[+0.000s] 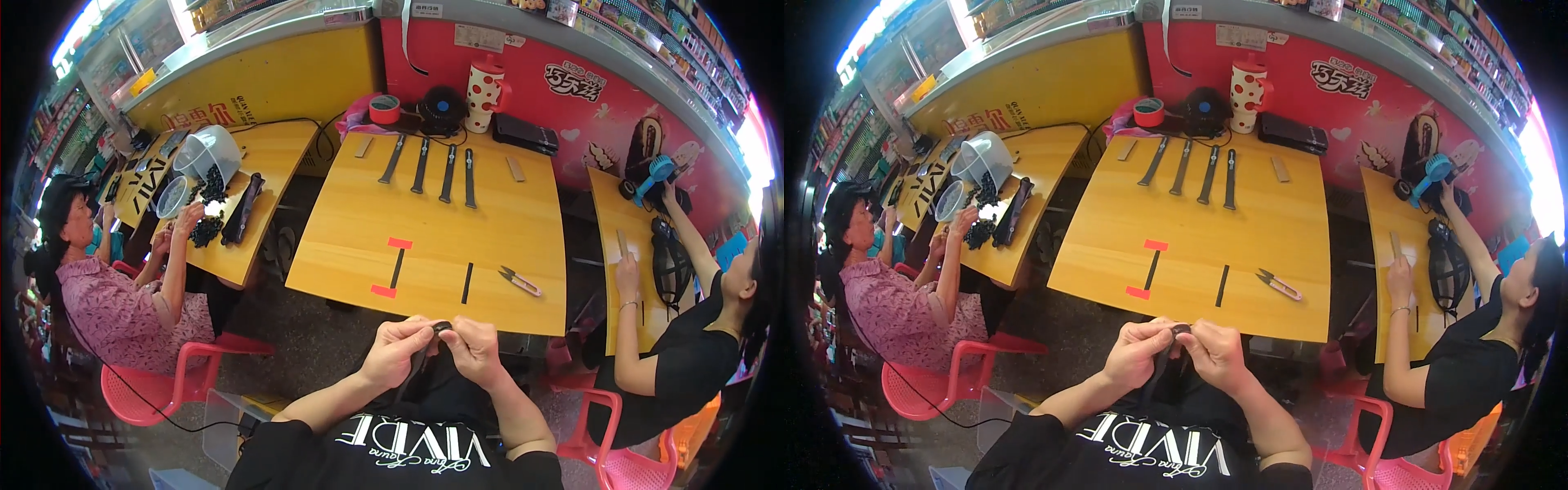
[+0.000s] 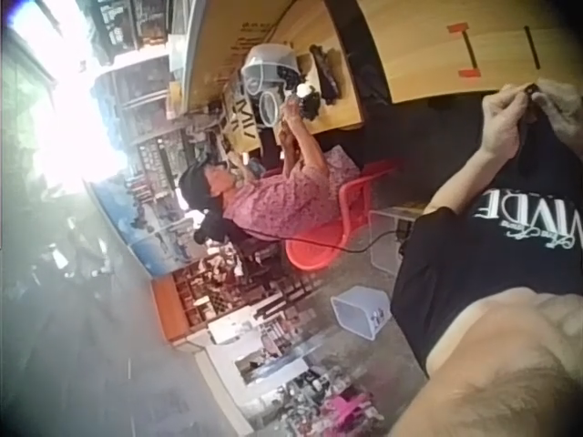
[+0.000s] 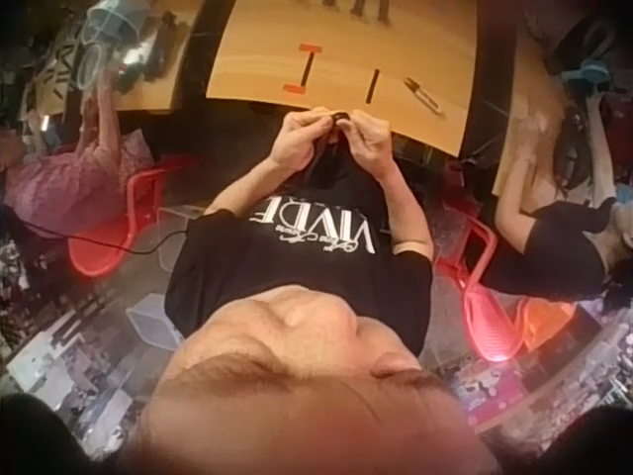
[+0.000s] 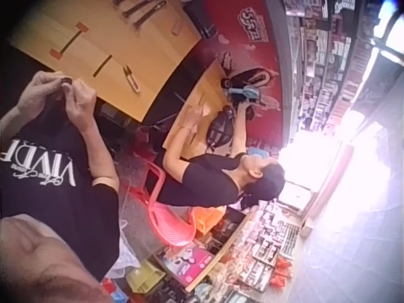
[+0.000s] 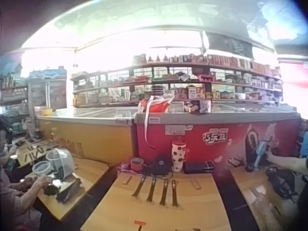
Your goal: The recorder is manually assembling black rubber straps by attaching small plastic components to them.
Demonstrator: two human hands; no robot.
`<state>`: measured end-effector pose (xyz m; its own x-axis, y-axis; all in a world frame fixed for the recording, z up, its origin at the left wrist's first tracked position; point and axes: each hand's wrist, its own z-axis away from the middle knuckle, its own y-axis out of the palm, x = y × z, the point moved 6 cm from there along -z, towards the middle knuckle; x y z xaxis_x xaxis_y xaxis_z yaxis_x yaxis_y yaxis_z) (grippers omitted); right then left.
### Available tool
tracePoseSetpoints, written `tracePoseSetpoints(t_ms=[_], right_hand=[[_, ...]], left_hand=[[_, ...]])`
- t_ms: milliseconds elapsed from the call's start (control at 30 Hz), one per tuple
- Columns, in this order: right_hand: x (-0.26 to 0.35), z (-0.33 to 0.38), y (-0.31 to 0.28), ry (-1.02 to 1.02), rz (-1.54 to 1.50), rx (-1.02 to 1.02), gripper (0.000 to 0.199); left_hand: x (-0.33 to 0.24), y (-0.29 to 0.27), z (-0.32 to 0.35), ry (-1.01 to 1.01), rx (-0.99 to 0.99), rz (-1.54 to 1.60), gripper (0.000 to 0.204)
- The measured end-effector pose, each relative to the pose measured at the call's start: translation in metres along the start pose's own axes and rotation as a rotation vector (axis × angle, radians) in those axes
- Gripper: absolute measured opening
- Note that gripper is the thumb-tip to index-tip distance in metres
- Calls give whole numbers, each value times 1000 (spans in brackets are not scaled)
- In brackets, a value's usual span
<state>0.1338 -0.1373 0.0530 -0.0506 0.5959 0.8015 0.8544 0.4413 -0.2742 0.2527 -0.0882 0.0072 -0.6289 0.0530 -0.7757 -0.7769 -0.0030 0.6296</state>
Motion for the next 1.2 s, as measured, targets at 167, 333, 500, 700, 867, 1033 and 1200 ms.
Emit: tracePoseSetpoints(t_ms=[167,333,500,700,867,1033,1200], right_hand=[[25,10,5,-465,741,-48,22],[9,0,-1,-342,798,19,27],[11,2,2,-301,775,74,27],[10,5,6,-315,638,-6,28],[18,3,10,-417,660,6,29],[34,7,19,-499,728,98,28],[21,7,13,-427,797,68,32]], left_hand=[[17,-3,-1,-303,-97,282,25],[13,-6,-9,-290,54,254,25],[8,-9,-10,-285,31,227,25],[13,-13,-2,-252,-6,232,25],[7,-9,0,-260,-39,268,25],[6,-9,2,-175,33,246,25],[10,-9,1,-255,0,175,24]])
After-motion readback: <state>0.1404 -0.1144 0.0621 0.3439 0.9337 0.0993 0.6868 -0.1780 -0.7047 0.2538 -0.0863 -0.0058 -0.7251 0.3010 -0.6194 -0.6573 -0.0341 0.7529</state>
